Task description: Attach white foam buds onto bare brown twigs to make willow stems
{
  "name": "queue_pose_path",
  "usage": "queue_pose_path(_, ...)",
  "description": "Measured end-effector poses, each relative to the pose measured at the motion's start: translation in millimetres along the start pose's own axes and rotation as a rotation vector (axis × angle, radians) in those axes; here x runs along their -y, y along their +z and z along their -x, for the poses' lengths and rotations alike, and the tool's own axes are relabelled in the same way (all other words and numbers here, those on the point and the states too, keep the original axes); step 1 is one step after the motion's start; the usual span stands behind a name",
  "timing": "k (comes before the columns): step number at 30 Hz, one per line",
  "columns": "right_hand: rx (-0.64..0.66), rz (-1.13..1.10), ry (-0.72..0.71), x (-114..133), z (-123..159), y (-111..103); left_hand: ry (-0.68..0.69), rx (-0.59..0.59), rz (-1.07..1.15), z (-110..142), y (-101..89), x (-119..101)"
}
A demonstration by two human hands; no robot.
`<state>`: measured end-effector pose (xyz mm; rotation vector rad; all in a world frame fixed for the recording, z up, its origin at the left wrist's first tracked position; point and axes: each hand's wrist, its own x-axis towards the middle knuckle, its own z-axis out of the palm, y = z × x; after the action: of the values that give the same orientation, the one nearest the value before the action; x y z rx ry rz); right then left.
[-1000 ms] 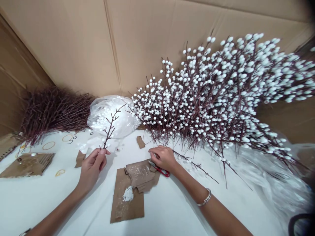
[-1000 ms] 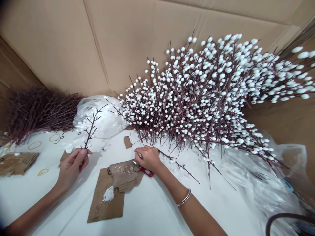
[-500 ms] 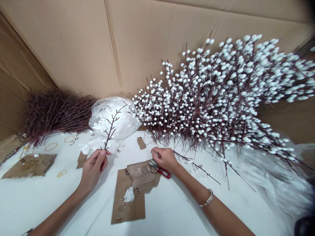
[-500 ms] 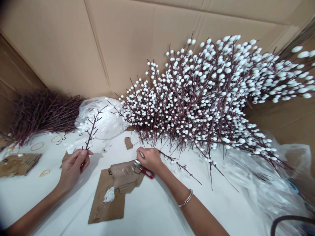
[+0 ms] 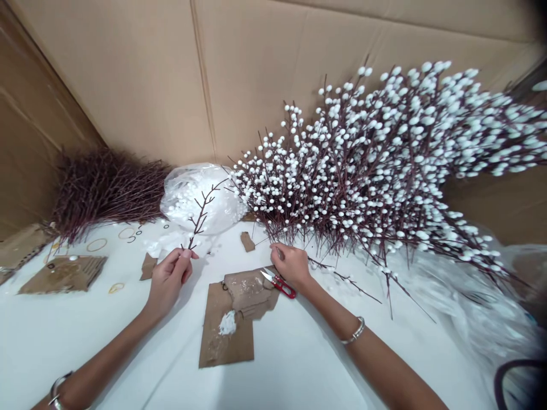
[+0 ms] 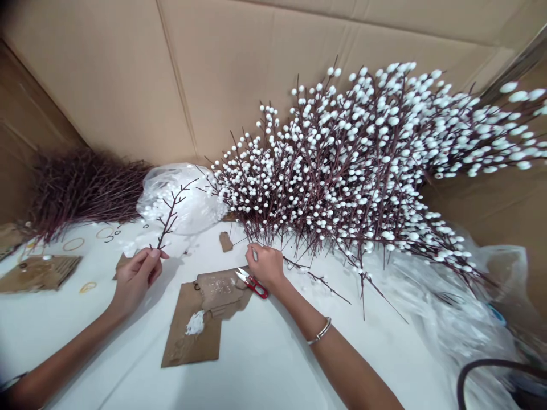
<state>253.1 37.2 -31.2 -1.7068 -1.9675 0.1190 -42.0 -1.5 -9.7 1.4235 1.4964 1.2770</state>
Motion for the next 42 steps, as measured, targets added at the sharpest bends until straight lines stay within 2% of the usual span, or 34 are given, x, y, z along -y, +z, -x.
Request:
queue_pose_path(5,-0.109,-0.046,-0.064,-1,2,-3,0.026,0.005,0.007,-1,-0.8,-1)
queue_pose_path(9,-0.137,-0.061,-0.172,3,5,-7,0.07,0.021,-0.04,-4,-4.1,-1)
queue_pose_path(13,-0.113,-0.053,-0.27,5,11,-9,0.111,0.163,-0.179,-9,-9.7,4)
queue_pose_path(20,-0.13,-0.033,-0.258,-3,22,-12,0.259,0.269,-0.5,-19,-25.2,4)
queue_pose_path(24,-0.118,-0.043,-0.246,4,21,-18,0.276,0.196,-0.567,-30,-36.0,9)
queue_pose_path(27,-0.041,-0.032,-0.247,27,7,-18,0.274,0.137,-0.533,-34,-38.9,14)
queue_pose_path(29,0.147,0.09,-0.166,48,-9,-13,0.274,0.13,-0.539,-34,-38.6,14)
queue_pose_path(33,0.235,0.194,-0.07,81,-42,6,0.267,0.14,-0.576,-31,-37.5,10)
queue_pose_path(37,0.277,0.246,-0.008,89,-57,19,0.287,0.153,-0.606,-31,-38.5,8)
queue_pose_path(42,0.293,0.235,0.012,85,-57,22,0.313,0.159,-0.67,-33,-39.7,12)
